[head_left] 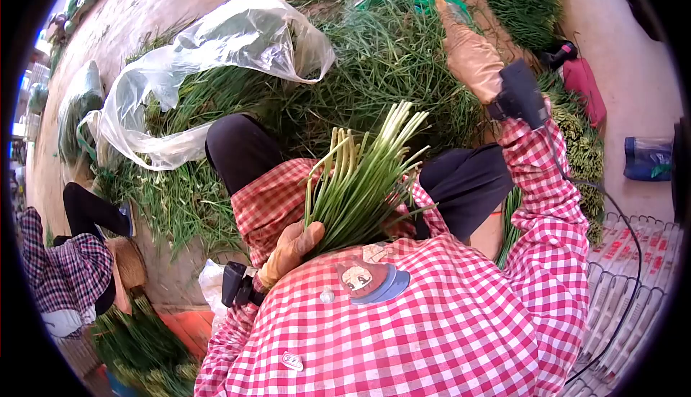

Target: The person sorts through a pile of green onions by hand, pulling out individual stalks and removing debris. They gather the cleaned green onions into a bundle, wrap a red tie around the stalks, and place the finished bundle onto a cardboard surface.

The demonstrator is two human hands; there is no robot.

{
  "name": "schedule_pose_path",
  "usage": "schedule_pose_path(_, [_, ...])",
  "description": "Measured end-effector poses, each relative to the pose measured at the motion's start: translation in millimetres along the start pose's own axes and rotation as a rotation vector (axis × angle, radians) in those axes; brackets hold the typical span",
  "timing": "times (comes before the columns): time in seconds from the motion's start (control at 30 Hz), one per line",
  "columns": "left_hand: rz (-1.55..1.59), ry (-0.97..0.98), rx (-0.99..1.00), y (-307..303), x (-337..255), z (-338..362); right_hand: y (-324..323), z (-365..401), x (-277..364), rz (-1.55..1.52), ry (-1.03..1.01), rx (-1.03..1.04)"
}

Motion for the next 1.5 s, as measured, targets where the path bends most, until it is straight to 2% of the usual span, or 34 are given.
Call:
schedule_pose_path(0.07, [0.073,0.011,0.047,-1,3,-5,-25,-3,30,-0.059,0.258,0.122])
schedule_pose_path(0.1, [0.109,0.014,0.068,-1,4,-6,-34,-8,45,-0.427,0.224,0.393])
schedule_pose_path(0.13, [0.136,0.016,0.082,-2,7,-8,-34,-7,61,-0.607,0.096,0.598])
schedule_pose_path(0.17, [0.151,0.022,0.086,-2,9,-8,-39,-8,79,-0.567,0.052,0.747])
schedule_pose_path(0.23, [0.162,0.048,0.066,-3,15,-7,-27,-4,104,-0.290,-0.029,0.732])
schedule_pose_path(0.3, [0.170,0.084,0.034,-7,20,-7,-23,-7,93,-0.278,-0.020,0.639])
schedule_pose_path(0.33, [0.171,0.097,0.021,-10,23,-8,-23,-13,81,-0.357,0.021,0.697])
schedule_pose_path(0.37, [0.169,0.115,0.013,-13,24,-8,-3,-10,54,-0.413,0.178,0.475])
schedule_pose_path(0.43, [0.162,0.149,0.000,-19,26,-11,-14,-11,14,-0.670,0.322,0.315])
schedule_pose_path(0.47, [0.155,0.166,-0.008,-24,27,-13,-16,-5,2,-0.742,0.515,0.132])
schedule_pose_path(0.5, [0.147,0.185,-0.016,-27,29,-15,-22,-1,-7,-0.558,0.552,0.070])
schedule_pose_path(0.57, [0.136,0.210,-0.033,-36,34,-18,-12,14,-28,-0.384,0.533,-0.147])
schedule_pose_path(0.63, [0.125,0.229,-0.042,-41,37,-20,-23,28,9,-0.650,0.743,0.019])
schedule_pose_path(0.67, [0.117,0.235,-0.047,-44,40,-21,-25,31,32,-0.711,0.655,0.022])
schedule_pose_path(0.7, [0.111,0.242,-0.053,-46,43,-21,4,40,18,-0.583,0.108,-0.186])
schedule_pose_path(0.73, [0.104,0.251,-0.062,-50,48,-23,-11,43,43,-0.488,0.137,-0.029])
schedule_pose_path(0.77, [0.097,0.260,-0.071,-53,52,-23,-9,48,60,-0.385,0.034,-0.005])
schedule_pose_path(0.83, [0.073,0.277,-0.092,-61,60,-22,-8,43,85,-0.196,-0.042,0.170])
schedule_pose_path(0.87, [0.058,0.284,-0.099,-65,64,-22,28,54,77,-0.273,-0.014,0.107])
schedule_pose_path(0.93, [0.029,0.307,-0.116,-74,71,-22,32,48,84,-0.270,-0.269,-0.160])
schedule_pose_path(1.03, [-0.010,0.339,-0.152,-90,87,-21,-5,45,88,-0.741,-0.044,0.188])
schedule_pose_path(1.07, [-0.021,0.347,-0.162,-95,92,-20,-13,47,85,-0.967,0.031,0.201])
schedule_pose_path(1.1, [-0.034,0.353,-0.173,-102,97,-19,-32,46,83,-1.211,0.195,0.266])
schedule_pose_path(1.13, [-0.051,0.362,-0.186,-108,104,-17,-54,46,74,-1.313,0.302,0.275])
schedule_pose_path(1.17, [-0.066,0.370,-0.202,-116,110,-16,-25,56,35,-1.984,0.435,0.391])
schedule_pose_path(1.2, [-0.078,0.375,-0.209,-122,117,-15,-34,66,25,-1.767,0.183,-0.077])
schedule_pose_path(1.27, [-0.094,0.383,-0.228,-132,127,-14,-59,72,34,-1.389,0.230,-0.230])
schedule_pose_path(1.33, [-0.111,0.395,-0.239,-139,134,-15,-55,64,49,-1.014,0.252,0.121])
schedule_pose_path(1.37, [-0.121,0.398,-0.241,-141,136,-16,-39,67,57,-0.783,0.479,0.479])
schedule_pose_path(1.4, [-0.128,0.400,-0.242,-144,138,-16,-19,69,68,-0.498,0.350,0.586])
schedule_pose_path(1.43, [-0.135,0.402,-0.242,-146,142,-16,-9,69,81,-0.494,0.433,0.789])
schedule_pose_path(1.47, [-0.135,0.400,-0.245,-148,145,-14,2,65,93,-0.537,0.547,0.888])
schedule_pose_path(1.5, [-0.141,0.407,-0.251,-150,149,-12,17,66,99,-0.581,0.501,0.857])
Point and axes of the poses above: each hand's wrist, its own z-axis away from the middle knuckle, its own y-axis out of the palm, x = y × z, the point moved 1 cm from there along -z, towards the middle knuckle, and after that the axes turned 9 degrees about -x, right-handed, at the moved point
